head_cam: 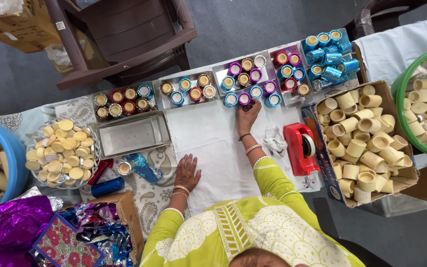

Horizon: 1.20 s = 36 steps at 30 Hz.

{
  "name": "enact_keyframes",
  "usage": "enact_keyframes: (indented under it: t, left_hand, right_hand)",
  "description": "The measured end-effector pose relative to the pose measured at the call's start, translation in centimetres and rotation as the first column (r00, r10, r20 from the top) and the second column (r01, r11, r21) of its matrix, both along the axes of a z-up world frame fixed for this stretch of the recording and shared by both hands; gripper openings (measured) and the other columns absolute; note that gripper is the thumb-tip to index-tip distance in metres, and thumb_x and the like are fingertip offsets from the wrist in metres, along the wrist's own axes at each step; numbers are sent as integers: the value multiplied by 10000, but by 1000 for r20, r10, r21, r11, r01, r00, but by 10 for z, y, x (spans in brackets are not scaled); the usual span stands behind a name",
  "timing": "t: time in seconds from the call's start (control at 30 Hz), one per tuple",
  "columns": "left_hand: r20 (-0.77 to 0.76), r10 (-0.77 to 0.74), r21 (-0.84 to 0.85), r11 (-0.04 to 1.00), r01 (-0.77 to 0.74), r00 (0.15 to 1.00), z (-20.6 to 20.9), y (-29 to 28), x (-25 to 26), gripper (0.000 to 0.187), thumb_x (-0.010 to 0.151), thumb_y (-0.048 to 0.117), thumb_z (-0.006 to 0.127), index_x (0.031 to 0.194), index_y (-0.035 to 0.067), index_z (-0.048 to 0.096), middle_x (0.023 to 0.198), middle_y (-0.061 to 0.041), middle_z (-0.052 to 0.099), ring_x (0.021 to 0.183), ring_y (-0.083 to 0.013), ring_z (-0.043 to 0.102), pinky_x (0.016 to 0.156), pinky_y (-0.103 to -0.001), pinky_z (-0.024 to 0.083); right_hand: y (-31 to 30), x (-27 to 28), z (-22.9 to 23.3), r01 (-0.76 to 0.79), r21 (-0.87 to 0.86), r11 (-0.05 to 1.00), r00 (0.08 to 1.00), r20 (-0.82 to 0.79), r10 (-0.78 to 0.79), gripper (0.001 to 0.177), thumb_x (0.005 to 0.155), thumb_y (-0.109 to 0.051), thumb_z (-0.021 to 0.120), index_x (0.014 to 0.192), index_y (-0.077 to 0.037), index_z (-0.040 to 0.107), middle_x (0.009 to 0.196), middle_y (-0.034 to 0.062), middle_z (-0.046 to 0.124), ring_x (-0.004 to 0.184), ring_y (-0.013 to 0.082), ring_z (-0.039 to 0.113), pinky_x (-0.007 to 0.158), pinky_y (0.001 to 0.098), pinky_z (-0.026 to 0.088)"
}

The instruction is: Wrapping small clay cups with decorative foil paper and securing them with tape.

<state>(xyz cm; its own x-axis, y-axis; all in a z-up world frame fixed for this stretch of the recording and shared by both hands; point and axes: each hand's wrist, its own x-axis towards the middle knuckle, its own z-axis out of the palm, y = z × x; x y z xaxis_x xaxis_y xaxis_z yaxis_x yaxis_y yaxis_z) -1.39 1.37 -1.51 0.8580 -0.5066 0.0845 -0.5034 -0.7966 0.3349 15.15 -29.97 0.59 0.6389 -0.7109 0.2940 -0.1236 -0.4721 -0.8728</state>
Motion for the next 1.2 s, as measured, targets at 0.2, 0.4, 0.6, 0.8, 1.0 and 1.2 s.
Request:
enact_keyframes:
  t: [0.2,0.4,0.6,0.8,1.0,1.2]
  left_hand:
    - [-7,4,-3,1000,-4,1000,1,0,0,606,919,346,597,1449,70,500,1545,-161,423,1459,-340,345,1222,-479,268]
    - [-8,5,-25,1000,-5,1000,-2,0,-1,602,918,348,605,1443,71,503,1538,-162,427,1456,-346,348,1218,-488,269]
    - [7,-11,-21,1000,11,1000,7,-2,1,583,917,338,608,1423,62,523,1535,-174,435,1453,-356,357,1215,-489,282]
    - [30,-17,1,1000,17,999,-3,-2,-1,596,901,357,614,1418,72,534,1529,-159,446,1453,-346,355,1209,-497,286]
    - [28,-22,47,999,21,999,1,-3,-1,615,903,379,602,1428,72,509,1522,-169,441,1441,-362,348,1197,-526,289]
    - [64,-4,102,995,-2,998,2,-6,-3,625,905,389,594,1445,96,476,1543,-146,402,1460,-352,327,1189,-537,277]
  right_hand:
    - [5,9,-5,9,258,966,999,33,-19,471,834,15,781,1192,-43,480,1174,95,481,987,195,625,840,297,587]
    - [0,0,-19,12,243,970,1000,7,-14,476,815,49,745,1194,-49,474,1140,92,487,953,189,610,813,301,570]
    - [8,-59,-11,-163,322,933,986,27,163,420,885,51,704,1218,-55,472,1128,85,530,991,182,599,842,289,573]
    - [-10,-133,87,-387,125,914,922,26,386,371,877,43,695,1190,-37,511,1151,105,517,1046,212,590,864,299,582]
    - [-110,-197,110,-172,-273,946,985,-79,156,337,827,69,705,1131,-34,601,1071,120,565,1027,284,573,917,401,491]
    - [-219,-252,130,141,-277,950,955,-216,-205,213,896,9,695,1093,-59,655,1080,132,566,1025,323,556,920,425,475]
